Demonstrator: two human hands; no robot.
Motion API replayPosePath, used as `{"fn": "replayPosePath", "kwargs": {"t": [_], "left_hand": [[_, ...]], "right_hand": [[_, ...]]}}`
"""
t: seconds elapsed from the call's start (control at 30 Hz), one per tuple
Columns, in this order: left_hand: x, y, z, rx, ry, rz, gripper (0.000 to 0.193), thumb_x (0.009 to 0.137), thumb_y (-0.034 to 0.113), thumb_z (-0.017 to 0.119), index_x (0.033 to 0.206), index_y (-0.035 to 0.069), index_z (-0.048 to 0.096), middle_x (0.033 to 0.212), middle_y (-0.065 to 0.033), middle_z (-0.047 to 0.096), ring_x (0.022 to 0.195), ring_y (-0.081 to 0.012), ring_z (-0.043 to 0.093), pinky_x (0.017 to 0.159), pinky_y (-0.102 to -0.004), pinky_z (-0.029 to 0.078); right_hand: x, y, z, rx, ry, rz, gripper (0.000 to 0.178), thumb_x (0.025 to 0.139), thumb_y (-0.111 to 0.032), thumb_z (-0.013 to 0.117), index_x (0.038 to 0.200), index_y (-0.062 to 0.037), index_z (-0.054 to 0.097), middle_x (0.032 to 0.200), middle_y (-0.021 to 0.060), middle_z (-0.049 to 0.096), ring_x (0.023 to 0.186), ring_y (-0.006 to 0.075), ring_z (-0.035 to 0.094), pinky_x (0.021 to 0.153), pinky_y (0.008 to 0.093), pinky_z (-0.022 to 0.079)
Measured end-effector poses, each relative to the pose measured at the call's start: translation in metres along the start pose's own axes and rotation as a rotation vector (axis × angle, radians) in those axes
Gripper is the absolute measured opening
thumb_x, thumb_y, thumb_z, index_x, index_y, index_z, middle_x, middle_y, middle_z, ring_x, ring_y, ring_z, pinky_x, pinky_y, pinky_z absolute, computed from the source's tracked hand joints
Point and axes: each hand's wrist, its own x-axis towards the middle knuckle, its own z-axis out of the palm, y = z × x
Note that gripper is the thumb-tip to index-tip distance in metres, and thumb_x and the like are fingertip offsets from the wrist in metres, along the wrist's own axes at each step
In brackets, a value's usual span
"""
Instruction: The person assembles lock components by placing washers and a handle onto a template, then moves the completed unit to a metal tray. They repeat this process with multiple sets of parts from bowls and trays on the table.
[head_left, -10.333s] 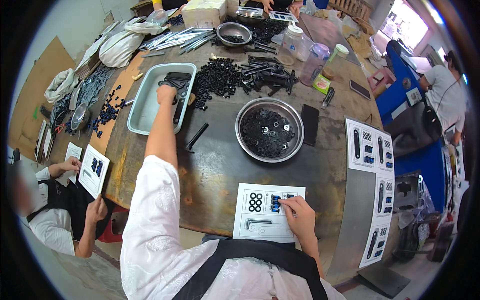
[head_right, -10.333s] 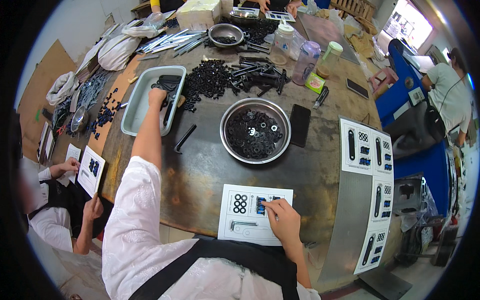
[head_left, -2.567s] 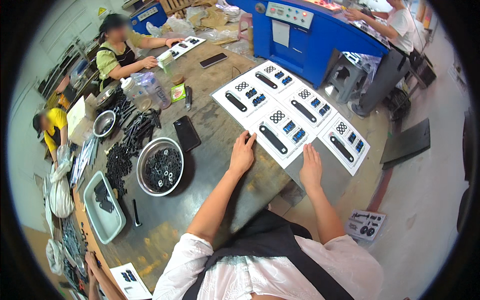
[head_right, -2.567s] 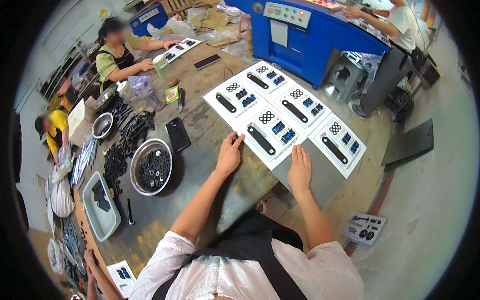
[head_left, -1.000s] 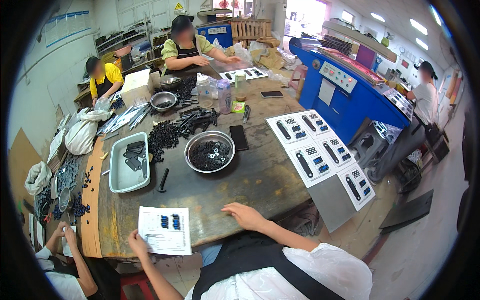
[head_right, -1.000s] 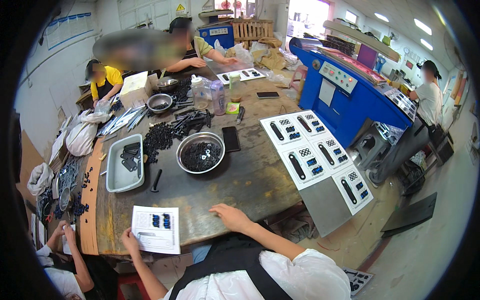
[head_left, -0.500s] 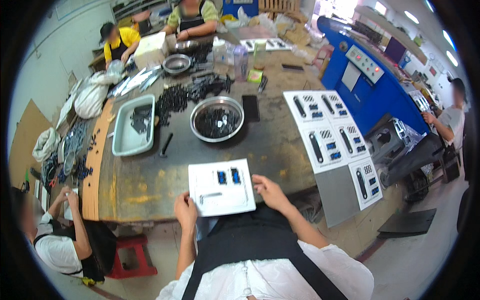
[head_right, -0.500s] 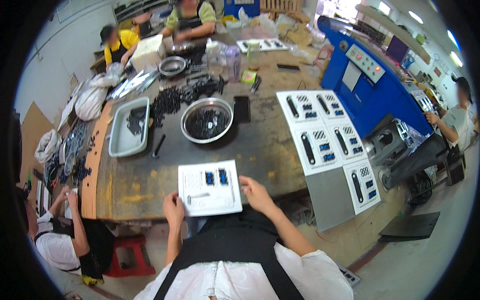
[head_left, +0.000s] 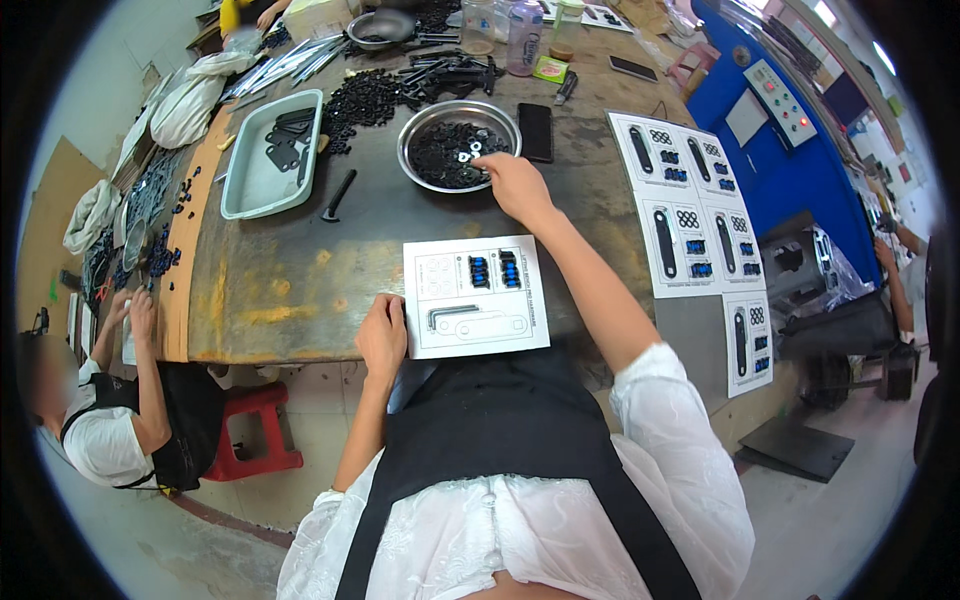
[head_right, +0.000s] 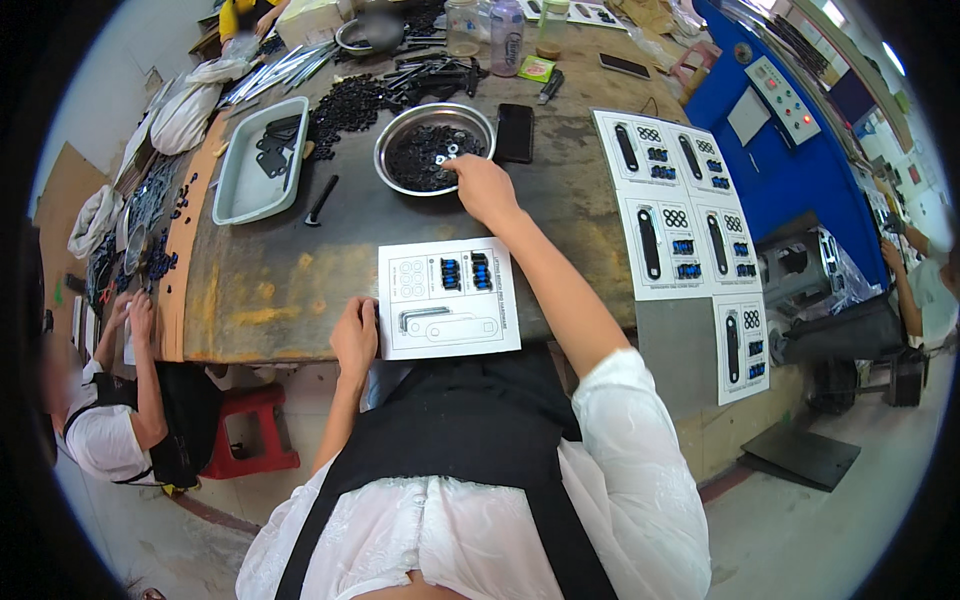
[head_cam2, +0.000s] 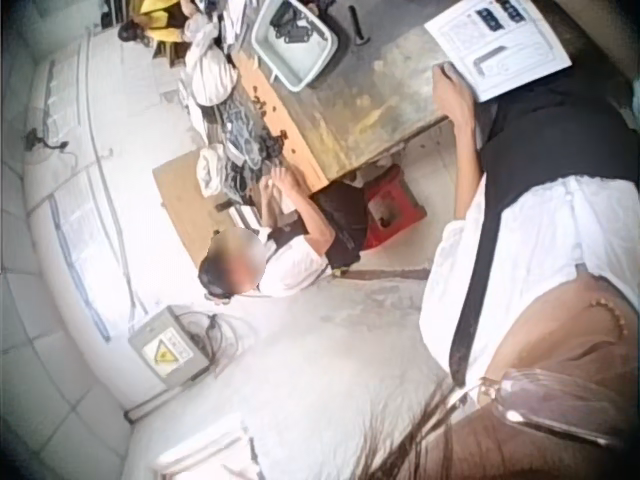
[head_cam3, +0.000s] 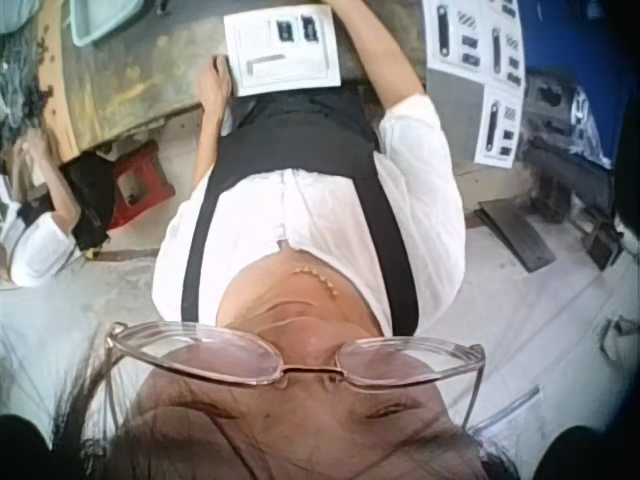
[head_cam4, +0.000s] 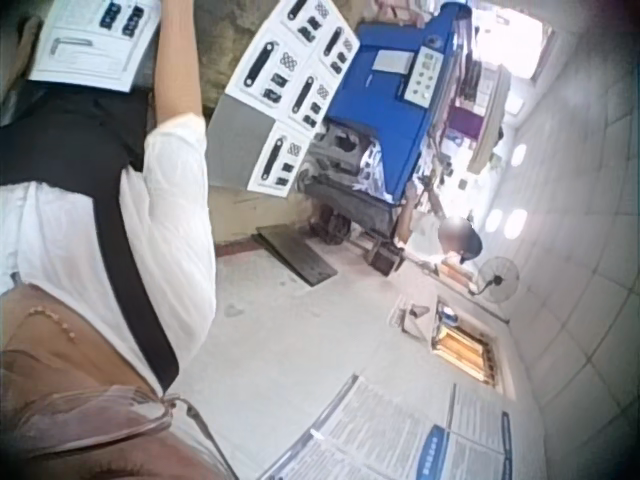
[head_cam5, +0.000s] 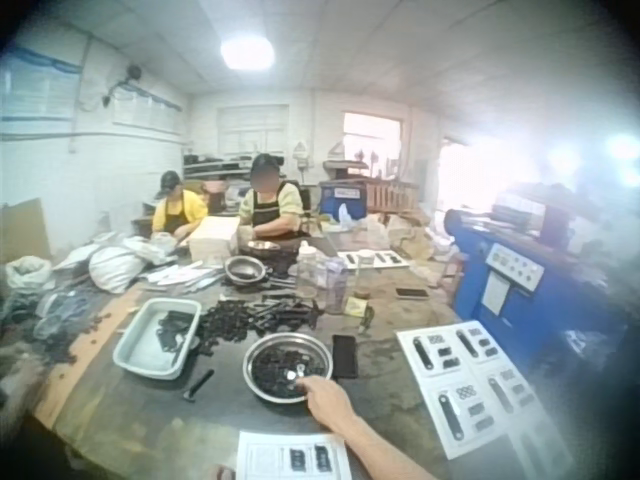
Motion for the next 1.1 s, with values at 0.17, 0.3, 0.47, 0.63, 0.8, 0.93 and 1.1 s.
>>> {"fn": "replayPosePath", "kwargs": {"t": [0.17,0.3,0.47,0.63,0.8,0.93,1.1], "left_hand": [[0.001,-0.01,-0.002,-0.014,0.055,0.085,0.025,0.102,0.033,0.052,0.101,0.017,0.071,0.075,-0.0097,0.07,0.071,-0.0343,0.067,0.064,-0.0444,0.048],[0.0,-0.01,-0.005,-0.114,0.069,0.101,0.02,0.1,0.028,0.057,0.099,0.015,0.072,0.073,-0.0086,0.069,0.067,-0.0311,0.067,0.061,-0.0412,0.048],[-0.001,-0.007,-0.003,-0.056,0.116,0.172,0.022,0.101,0.029,0.055,0.099,0.015,0.072,0.073,-0.0101,0.068,0.066,-0.0306,0.065,0.059,-0.0395,0.046],[-0.002,-0.004,-0.001,-0.082,0.13,0.18,0.016,0.098,0.024,0.06,0.096,0.014,0.072,0.075,-0.0089,0.069,0.064,-0.0298,0.065,0.058,-0.0387,0.047],[-0.002,-0.01,0.003,-0.08,0.176,0.191,0.018,0.099,0.026,0.059,0.097,0.015,0.072,0.074,-0.0085,0.068,0.063,-0.0286,0.065,0.057,-0.0383,0.046],[-0.003,-0.005,0.001,-0.082,0.159,0.181,0.015,0.098,0.024,0.06,0.096,0.015,0.071,0.078,-0.0083,0.069,0.067,-0.0296,0.066,0.059,-0.0393,0.049],[-0.003,-0.009,0.003,-0.076,0.163,0.186,0.017,0.099,0.026,0.06,0.098,0.015,0.071,0.077,-0.0098,0.068,0.067,-0.0294,0.067,0.06,-0.0389,0.049]], "right_hand": [[0.062,0.022,0.042,-0.425,-0.49,0.109,0.034,0.086,-0.032,0.071,0.117,-0.0187,0.074,0.116,0.0115,0.072,0.109,0.0302,0.069,0.092,0.0431,0.055],[0.071,0.029,0.05,-0.383,-0.523,0.039,0.035,0.072,-0.026,0.086,0.105,-0.018,0.077,0.105,0.0104,0.075,0.102,0.0296,0.071,0.087,0.0414,0.057],[0.067,0.038,0.048,-0.195,-0.339,0.009,0.03,0.07,-0.016,0.086,0.099,-0.0114,0.077,0.095,0.0125,0.075,0.092,0.0309,0.072,0.082,0.0428,0.057],[0.057,0.018,0.025,0.09,-0.172,0.087,0.029,0.073,-0.011,0.083,0.1,-0.0079,0.076,0.09,0.0134,0.074,0.085,0.0255,0.072,0.078,0.0365,0.057],[0.0,-0.064,0.022,0.443,-0.375,-0.014,0.03,0.072,-0.009,0.083,0.1,-0.0068,0.074,0.082,0.0089,0.072,0.074,0.0172,0.069,0.073,0.0308,0.056],[-0.049,-0.078,0.049,0.275,-0.68,-0.049,0.03,0.073,-0.009,0.08,0.103,-0.0084,0.074,0.091,0.0124,0.074,0.084,0.027,0.071,0.079,0.0366,0.056],[-0.056,-0.064,0.048,0.275,-0.63,-0.028,0.034,0.075,-0.004,0.076,0.109,-0.0076,0.073,0.099,0.0127,0.075,0.094,0.0312,0.07,0.086,0.0399,0.055]]}}
